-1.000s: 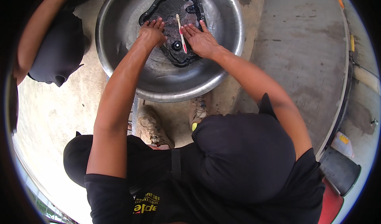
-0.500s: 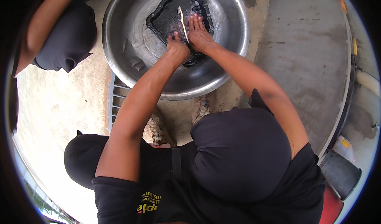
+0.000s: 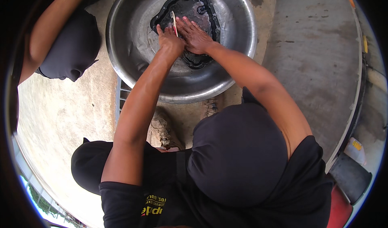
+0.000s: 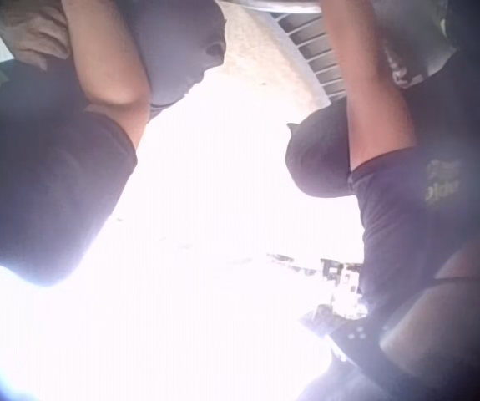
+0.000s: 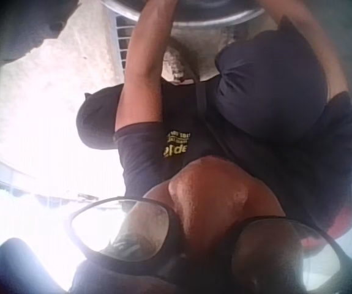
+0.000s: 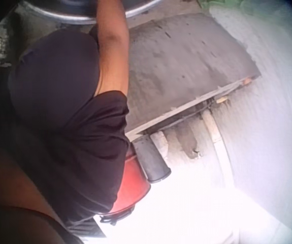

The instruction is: The person scrubs a black plastic car part with a toothbrush and cleaning solution in a metal basin, then rinses it under a running tap. The person then carries the cleaned part away.

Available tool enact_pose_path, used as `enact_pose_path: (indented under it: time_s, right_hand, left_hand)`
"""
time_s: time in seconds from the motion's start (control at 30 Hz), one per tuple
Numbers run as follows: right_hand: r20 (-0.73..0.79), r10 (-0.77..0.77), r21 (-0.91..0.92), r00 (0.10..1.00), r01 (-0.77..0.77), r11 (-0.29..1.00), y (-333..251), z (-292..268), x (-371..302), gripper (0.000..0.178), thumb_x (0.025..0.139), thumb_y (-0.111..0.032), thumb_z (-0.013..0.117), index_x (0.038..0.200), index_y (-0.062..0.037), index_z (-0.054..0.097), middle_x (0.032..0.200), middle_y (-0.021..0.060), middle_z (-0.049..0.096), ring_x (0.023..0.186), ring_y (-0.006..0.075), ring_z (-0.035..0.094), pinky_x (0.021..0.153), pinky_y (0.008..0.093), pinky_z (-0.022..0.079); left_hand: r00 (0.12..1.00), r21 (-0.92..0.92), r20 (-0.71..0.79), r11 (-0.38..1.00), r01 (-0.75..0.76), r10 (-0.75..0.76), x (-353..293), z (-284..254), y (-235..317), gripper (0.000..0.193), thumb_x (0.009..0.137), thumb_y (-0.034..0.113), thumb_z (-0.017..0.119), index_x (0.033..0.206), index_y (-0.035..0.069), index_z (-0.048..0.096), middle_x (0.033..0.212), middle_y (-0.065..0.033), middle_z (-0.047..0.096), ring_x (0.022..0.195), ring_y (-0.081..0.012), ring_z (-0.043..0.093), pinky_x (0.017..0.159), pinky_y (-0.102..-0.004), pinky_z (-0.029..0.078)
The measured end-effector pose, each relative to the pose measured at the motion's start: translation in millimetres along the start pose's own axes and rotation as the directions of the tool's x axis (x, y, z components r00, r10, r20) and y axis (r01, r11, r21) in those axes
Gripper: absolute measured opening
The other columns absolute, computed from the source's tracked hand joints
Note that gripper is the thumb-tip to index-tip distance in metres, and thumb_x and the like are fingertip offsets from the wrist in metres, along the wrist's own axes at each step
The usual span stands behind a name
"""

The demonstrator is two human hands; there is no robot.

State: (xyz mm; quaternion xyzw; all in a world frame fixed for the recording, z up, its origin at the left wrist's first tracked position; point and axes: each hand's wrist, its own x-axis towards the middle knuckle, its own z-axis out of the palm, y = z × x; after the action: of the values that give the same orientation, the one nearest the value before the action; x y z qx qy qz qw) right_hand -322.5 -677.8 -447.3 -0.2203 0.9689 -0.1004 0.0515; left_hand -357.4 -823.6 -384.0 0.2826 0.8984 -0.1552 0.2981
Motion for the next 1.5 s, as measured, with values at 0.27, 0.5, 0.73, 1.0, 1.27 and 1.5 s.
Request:
enact_pose_path:
  time_s: [0.27, 0.5, 0.73, 1.0, 1.27, 1.5]
  right_hand:
    - [-0.128, 0.149, 0.112, 0.981, -0.135, 0.985, 4.3, 5.5, 31.9, 0.072, 0.111, -0.045, 0.03, 0.165, -0.0023, 0.008, 0.173, 0.0189, 0.004, 0.16, 0.0348, 0.007, 0.129, 0.0476, 0.011]
    - [-0.294, 0.409, 0.222, 0.864, -0.354, 0.908, 18.2, 12.2, 71.4, 0.08, 0.109, -0.049, 0.028, 0.163, 0.0043, 0.002, 0.171, 0.0263, -0.002, 0.16, 0.0391, 0.0, 0.129, 0.0491, 0.006]
    - [-0.231, 0.373, 0.282, 0.899, -0.305, 0.91, 11.5, 9.6, 80.8, 0.087, 0.108, -0.052, 0.026, 0.16, 0.012, -0.003, 0.169, 0.0327, -0.005, 0.158, 0.045, -0.008, 0.128, 0.0513, 0.0]
    - [-0.346, 0.419, 0.356, 0.839, -0.295, 0.886, 8.2, 11.0, 96.5, 0.084, 0.108, -0.05, 0.029, 0.162, 0.0075, 0.002, 0.17, 0.0286, 0.0, 0.159, 0.041, 0.002, 0.129, 0.049, 0.007]
    - [-0.313, 0.389, 0.234, 0.866, -0.327, 0.916, 14.8, 14.1, 76.7, 0.078, 0.109, -0.048, 0.025, 0.163, 0.0059, 0.007, 0.171, 0.0265, 0.004, 0.16, 0.038, 0.004, 0.129, 0.0464, 0.005]
    - [-0.336, 0.416, 0.435, 0.845, -0.252, 0.865, 9.8, 19.3, 94.0, 0.079, 0.108, -0.043, 0.031, 0.162, 0.0067, 0.003, 0.17, 0.029, 0.001, 0.159, 0.0427, 0.0, 0.128, 0.0505, 0.005]
  left_hand:
    - [0.979, -0.024, -0.185, 0.996, -0.089, 0.083, 6.0, 20.5, -3.9, 0.067, 0.099, 0.017, 0.037, 0.155, -0.017, 0.024, 0.161, -0.0419, 0.02, 0.153, -0.0538, 0.018, 0.128, -0.0551, 0.009]
    - [0.996, 0.066, -0.003, 0.994, -0.088, 0.088, 2.2, 0.3, 6.1, 0.074, 0.099, 0.024, 0.042, 0.155, -0.019, 0.02, 0.162, -0.0433, 0.015, 0.154, -0.0536, 0.014, 0.127, -0.0559, 0.01]
    - [0.997, -0.034, -0.063, 0.998, -0.051, 0.049, 0.8, 13.3, -5.0, 0.079, 0.102, 0.034, 0.042, 0.154, -0.02, 0.021, 0.161, -0.0443, 0.013, 0.154, -0.0559, 0.011, 0.126, -0.0594, 0.005]
    - [0.995, -0.03, -0.01, 0.995, -0.098, 0.098, 3.5, -0.5, 5.2, 0.083, 0.1, 0.034, 0.044, 0.155, -0.02, 0.016, 0.159, -0.0489, 0.007, 0.152, -0.0615, 0.007, 0.126, -0.0591, 0.007]
    - [0.999, -0.093, -0.027, 0.995, -0.046, 0.044, 18.4, 11.5, 4.4, 0.084, 0.099, 0.03, 0.046, 0.157, -0.018, 0.009, 0.163, -0.0448, 0.003, 0.153, -0.0598, 0.004, 0.125, -0.0599, 0.013]
    - [0.995, -0.095, -0.072, 0.992, -0.083, 0.076, 18.6, 16.5, 2.0, 0.08, 0.098, 0.03, 0.047, 0.158, -0.014, 0.018, 0.163, -0.0439, 0.007, 0.153, -0.0598, 0.006, 0.124, -0.0603, 0.016]
